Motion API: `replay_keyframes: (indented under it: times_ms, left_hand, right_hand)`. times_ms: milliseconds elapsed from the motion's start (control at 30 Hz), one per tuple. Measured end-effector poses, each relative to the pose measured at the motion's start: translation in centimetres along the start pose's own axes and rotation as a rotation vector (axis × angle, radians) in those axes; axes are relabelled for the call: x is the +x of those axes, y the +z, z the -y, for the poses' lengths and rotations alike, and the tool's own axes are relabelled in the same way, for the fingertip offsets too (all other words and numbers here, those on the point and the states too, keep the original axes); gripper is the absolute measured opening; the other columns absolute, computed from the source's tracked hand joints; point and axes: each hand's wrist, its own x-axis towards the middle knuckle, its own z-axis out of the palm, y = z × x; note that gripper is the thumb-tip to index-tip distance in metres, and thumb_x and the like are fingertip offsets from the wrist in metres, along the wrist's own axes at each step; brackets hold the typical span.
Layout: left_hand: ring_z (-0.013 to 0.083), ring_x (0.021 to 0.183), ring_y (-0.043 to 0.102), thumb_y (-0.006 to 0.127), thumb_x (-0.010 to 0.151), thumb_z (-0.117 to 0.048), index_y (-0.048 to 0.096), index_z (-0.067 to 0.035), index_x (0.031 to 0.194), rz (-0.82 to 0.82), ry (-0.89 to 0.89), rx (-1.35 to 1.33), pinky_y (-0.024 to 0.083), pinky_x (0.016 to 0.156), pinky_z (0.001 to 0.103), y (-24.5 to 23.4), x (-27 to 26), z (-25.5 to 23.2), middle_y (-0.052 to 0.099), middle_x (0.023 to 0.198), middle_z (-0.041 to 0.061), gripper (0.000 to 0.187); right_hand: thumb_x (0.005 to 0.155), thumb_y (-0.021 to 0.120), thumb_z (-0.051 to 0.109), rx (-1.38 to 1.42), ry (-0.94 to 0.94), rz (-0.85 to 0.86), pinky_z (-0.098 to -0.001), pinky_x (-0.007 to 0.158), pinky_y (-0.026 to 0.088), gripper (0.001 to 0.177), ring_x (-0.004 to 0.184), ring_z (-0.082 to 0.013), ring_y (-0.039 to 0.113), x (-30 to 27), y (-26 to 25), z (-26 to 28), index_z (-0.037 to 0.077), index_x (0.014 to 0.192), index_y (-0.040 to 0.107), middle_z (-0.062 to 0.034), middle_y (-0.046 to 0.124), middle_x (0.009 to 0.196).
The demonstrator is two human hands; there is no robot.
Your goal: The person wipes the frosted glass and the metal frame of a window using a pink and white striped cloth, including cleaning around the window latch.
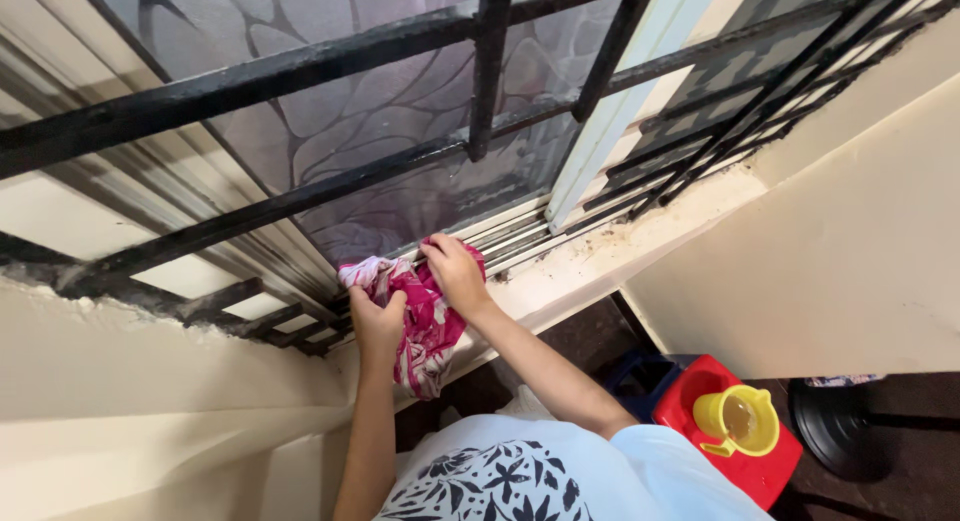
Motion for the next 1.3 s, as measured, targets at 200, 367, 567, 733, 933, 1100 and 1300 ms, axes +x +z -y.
replay_keyframes:
  times_ms: [200, 367, 567, 733, 933, 1100, 1300]
  left_hand:
    - [0.0288, 0.112, 0.064, 0.077, 0.08, -0.01, 0.057, 0.003, 0.126, 0.003, -0.013, -0.013, 0.047, 0.103, 0.039, -0.1, -0.1, -0.5, 0.067, 0.121, 0.018, 0.052]
    - [0.0294, 0.111, 0.062, 0.076, 0.078, -0.008, 0.054, 0.004, 0.129, -0.019, 0.066, -0.069, 0.046, 0.103, 0.041, 0.4, -0.1, -2.1, 0.066, 0.12, 0.018, 0.057]
    - [0.0323, 0.107, 0.061, 0.075, 0.083, -0.011, 0.059, -0.004, 0.125, 0.093, 0.14, 0.055, 0.049, 0.097, 0.043, 2.8, -3.1, -6.8, 0.062, 0.117, 0.018, 0.045]
    - [0.0379, 0.111, 0.056, 0.074, 0.081, -0.015, 0.056, -0.004, 0.128, 0.306, 0.15, 0.116, 0.045, 0.097, 0.046, 5.0, -2.6, -9.6, 0.061, 0.118, 0.021, 0.052]
    - [0.0378, 0.11, 0.058, 0.076, 0.079, -0.016, 0.054, -0.004, 0.128, 0.322, 0.107, 0.131, 0.045, 0.097, 0.046, 5.7, -0.9, -9.0, 0.061, 0.117, 0.022, 0.055]
    - [0.0308, 0.101, 0.067, 0.072, 0.082, -0.012, 0.06, -0.003, 0.12, 0.39, 0.092, -0.037, 0.051, 0.092, 0.04, 5.3, -0.6, -9.9, 0.067, 0.11, 0.016, 0.04]
    - [0.0258, 0.093, 0.071, 0.072, 0.087, -0.013, 0.069, -0.002, 0.108, 0.519, 0.15, -0.083, 0.054, 0.085, 0.035, 6.2, 0.1, -13.1, 0.073, 0.102, 0.012, 0.024]
  right_hand:
    - [0.092, 0.063, 0.002, -0.103, 0.052, -0.203, -0.0422, 0.099, 0.051, 0.016, 0.113, -0.0356, 0.064, 0.3, -4.2, -6.7, 0.003, 0.105, 0.072, -0.017, 0.068, 0.117]
    - [0.098, 0.059, 0.004, -0.107, 0.432, -0.186, -0.0428, 0.102, 0.051, 0.022, 0.117, -0.0374, 0.064, 0.4, -7.3, -8.9, 0.001, 0.116, 0.07, -0.0171, 0.065, 0.128]
    - [0.082, 0.071, 0.008, -0.118, 0.386, -0.303, -0.0492, 0.115, 0.032, 0.074, 0.136, -0.0484, 0.04, -1.4, -4.7, -8.6, -0.013, 0.147, 0.04, -0.0316, 0.036, 0.151]
    - [0.084, 0.069, 0.007, -0.131, 0.535, -0.302, -0.0486, 0.115, 0.031, 0.08, 0.137, -0.0492, 0.037, 0.3, -2.6, -11.3, -0.011, 0.151, 0.03, -0.0333, 0.028, 0.155]
    - [0.083, 0.065, 0.001, -0.161, 0.469, -0.261, -0.0481, 0.118, 0.032, 0.079, 0.138, -0.0469, 0.04, -0.6, -0.8, -8.7, -0.011, 0.153, 0.032, -0.0303, 0.032, 0.154]
    - [0.085, 0.075, 0.003, 0.005, 0.372, -0.247, -0.0409, 0.109, 0.045, 0.056, 0.127, -0.0397, 0.055, -1.7, -2.0, -7.8, -0.004, 0.137, 0.054, -0.0264, 0.053, 0.137]
    - [0.087, 0.079, 0.002, 0.343, 0.489, -0.278, -0.0277, 0.083, 0.057, 0.028, 0.094, -0.0161, 0.071, -2.4, -7.7, -7.8, 0.003, 0.114, 0.07, -0.0072, 0.073, 0.101]
